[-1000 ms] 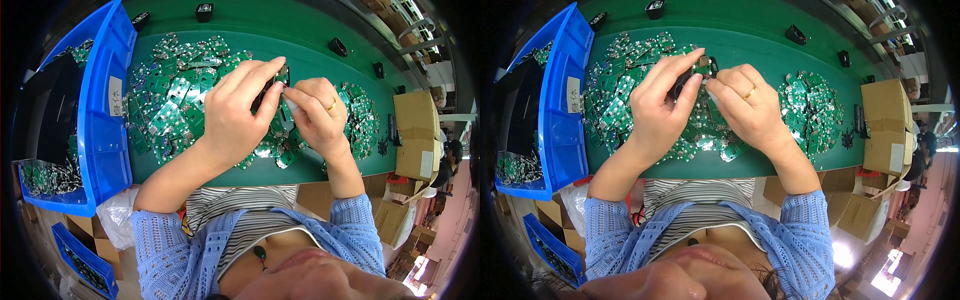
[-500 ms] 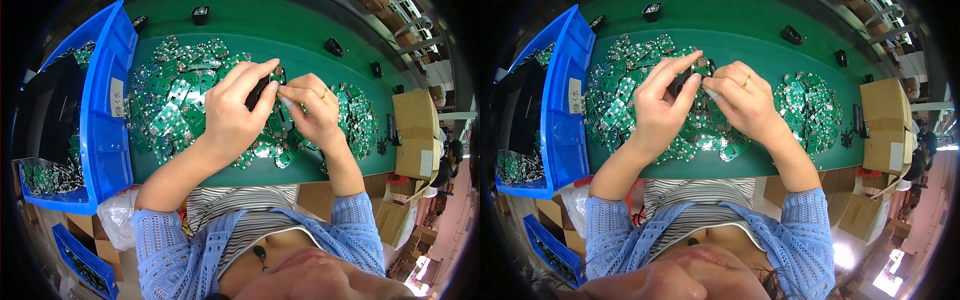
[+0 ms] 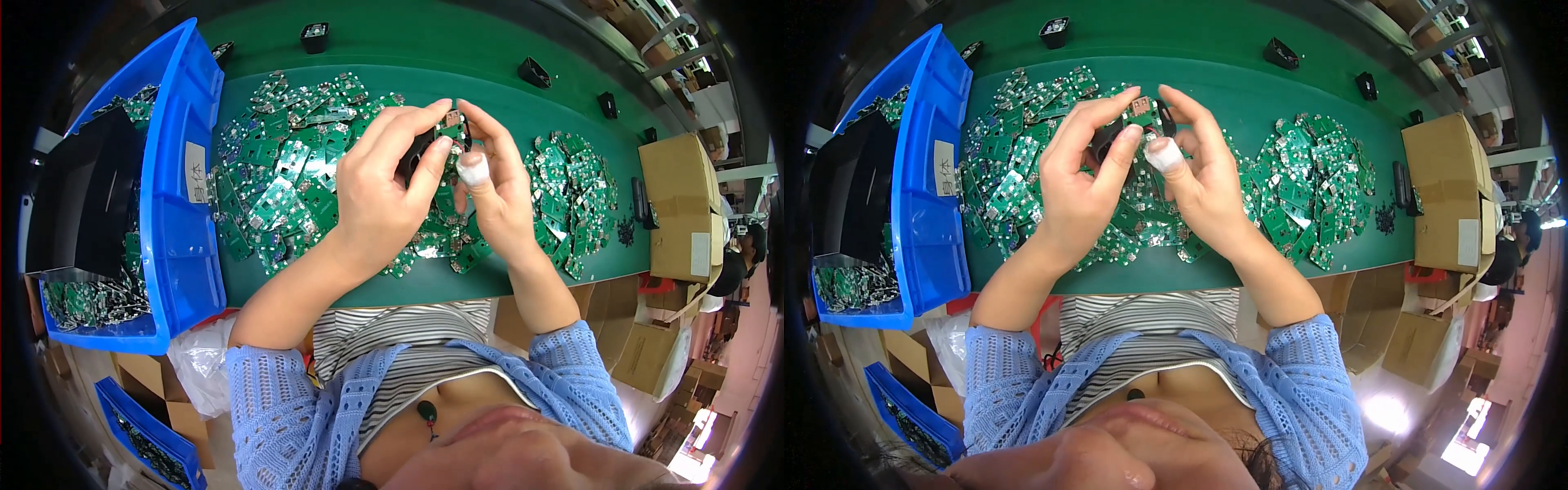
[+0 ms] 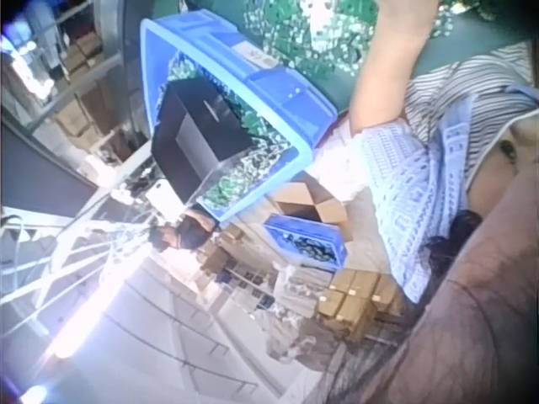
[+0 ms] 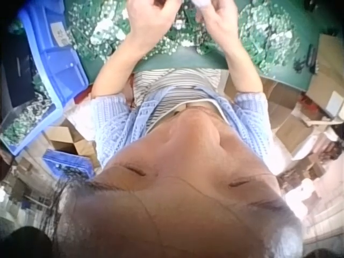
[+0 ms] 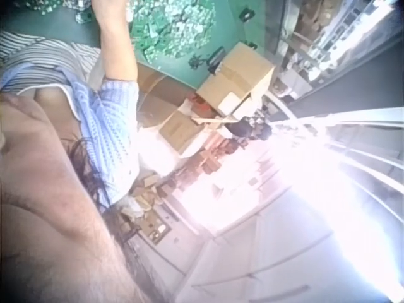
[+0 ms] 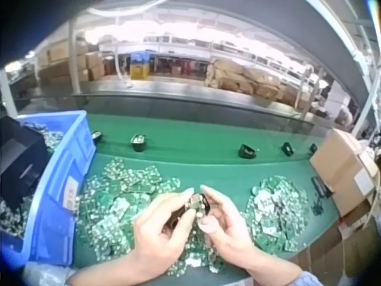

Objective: The person assembles electronic components onto green circuit boards by hand, then installs the assembled circuit boards into plastic housings.

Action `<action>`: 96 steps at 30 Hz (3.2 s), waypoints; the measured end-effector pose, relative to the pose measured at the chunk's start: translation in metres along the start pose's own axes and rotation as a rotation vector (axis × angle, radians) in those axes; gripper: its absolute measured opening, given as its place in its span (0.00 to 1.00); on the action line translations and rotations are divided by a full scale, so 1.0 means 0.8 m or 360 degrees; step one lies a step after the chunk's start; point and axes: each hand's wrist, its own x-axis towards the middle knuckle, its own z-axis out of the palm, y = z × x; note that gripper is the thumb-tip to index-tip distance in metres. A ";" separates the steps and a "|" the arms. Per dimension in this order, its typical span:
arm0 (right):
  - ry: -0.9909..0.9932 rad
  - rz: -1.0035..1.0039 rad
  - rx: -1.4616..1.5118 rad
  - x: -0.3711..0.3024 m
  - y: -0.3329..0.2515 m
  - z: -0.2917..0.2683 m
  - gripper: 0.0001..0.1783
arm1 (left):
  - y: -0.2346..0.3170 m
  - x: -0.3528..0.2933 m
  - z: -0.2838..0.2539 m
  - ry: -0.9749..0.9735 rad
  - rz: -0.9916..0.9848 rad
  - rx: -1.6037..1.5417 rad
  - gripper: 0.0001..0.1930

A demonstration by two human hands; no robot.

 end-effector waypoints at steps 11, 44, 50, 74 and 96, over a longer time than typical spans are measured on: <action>0.0201 -0.0101 0.0241 0.004 0.020 0.017 0.17 | -0.007 -0.004 0.006 0.0035 0.0090 -0.0079 0.12; 0.0041 -0.0907 -0.1230 -0.008 -0.021 -0.022 0.16 | -0.020 0.003 -0.004 -0.0516 -0.1193 -0.1120 0.15; -0.0183 -0.1241 -0.1151 0.002 -0.010 -0.026 0.17 | -0.016 -0.002 -0.001 -0.0302 -0.1087 -0.1051 0.13; 0.0005 -0.1245 -0.1548 0.022 -0.011 -0.024 0.15 | -0.008 -0.010 0.009 -0.0269 -0.0787 -0.0946 0.13; -0.0161 -0.0272 -0.0123 0.024 0.011 -0.021 0.23 | -0.011 -0.004 0.009 -0.0150 -0.0491 -0.0926 0.15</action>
